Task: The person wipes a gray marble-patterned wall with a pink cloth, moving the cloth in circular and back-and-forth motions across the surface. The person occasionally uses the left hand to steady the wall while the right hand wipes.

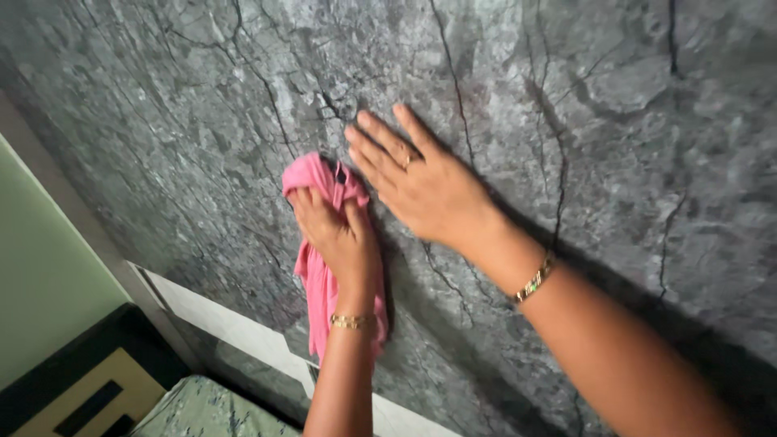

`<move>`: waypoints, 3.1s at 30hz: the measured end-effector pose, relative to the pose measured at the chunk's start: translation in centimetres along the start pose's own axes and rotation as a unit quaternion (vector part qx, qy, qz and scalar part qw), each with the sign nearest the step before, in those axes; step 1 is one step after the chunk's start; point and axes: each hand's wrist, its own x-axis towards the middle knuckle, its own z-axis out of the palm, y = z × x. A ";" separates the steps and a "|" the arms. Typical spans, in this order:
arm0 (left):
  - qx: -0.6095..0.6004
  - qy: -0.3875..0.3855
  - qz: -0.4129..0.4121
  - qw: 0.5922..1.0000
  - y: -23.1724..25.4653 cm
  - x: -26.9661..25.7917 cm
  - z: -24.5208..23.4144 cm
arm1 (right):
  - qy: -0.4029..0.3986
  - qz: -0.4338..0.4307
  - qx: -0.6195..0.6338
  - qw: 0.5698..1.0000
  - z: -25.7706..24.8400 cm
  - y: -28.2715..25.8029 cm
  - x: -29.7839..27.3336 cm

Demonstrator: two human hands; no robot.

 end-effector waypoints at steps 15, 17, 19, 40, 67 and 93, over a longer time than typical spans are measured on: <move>0.036 -0.007 -0.112 0.993 -5.5 -6.4 1.0 | -0.064 -0.056 0.024 0.996 -1.7 1.4 -7.1; 0.037 -0.019 -0.127 0.991 -4.7 -6.7 1.1 | -0.058 -0.060 0.019 0.996 -1.9 1.8 -7.6; 0.032 -0.031 -0.108 0.993 -2.9 -7.2 0.9 | -0.054 -0.063 0.009 0.997 -2.1 1.7 -7.5; -0.016 -0.046 0.047 0.998 6.8 -8.7 0.3 | -0.029 0.019 -0.018 0.999 -5.5 6.3 -16.0; -0.009 -0.055 0.195 0.979 18.6 1.8 0.9 | 0.059 0.115 0.186 0.974 -4.6 6.3 -17.9; -0.054 -0.052 0.204 0.976 21.1 3.0 1.3 | -0.038 0.125 -0.062 0.989 -8.4 11.9 -22.6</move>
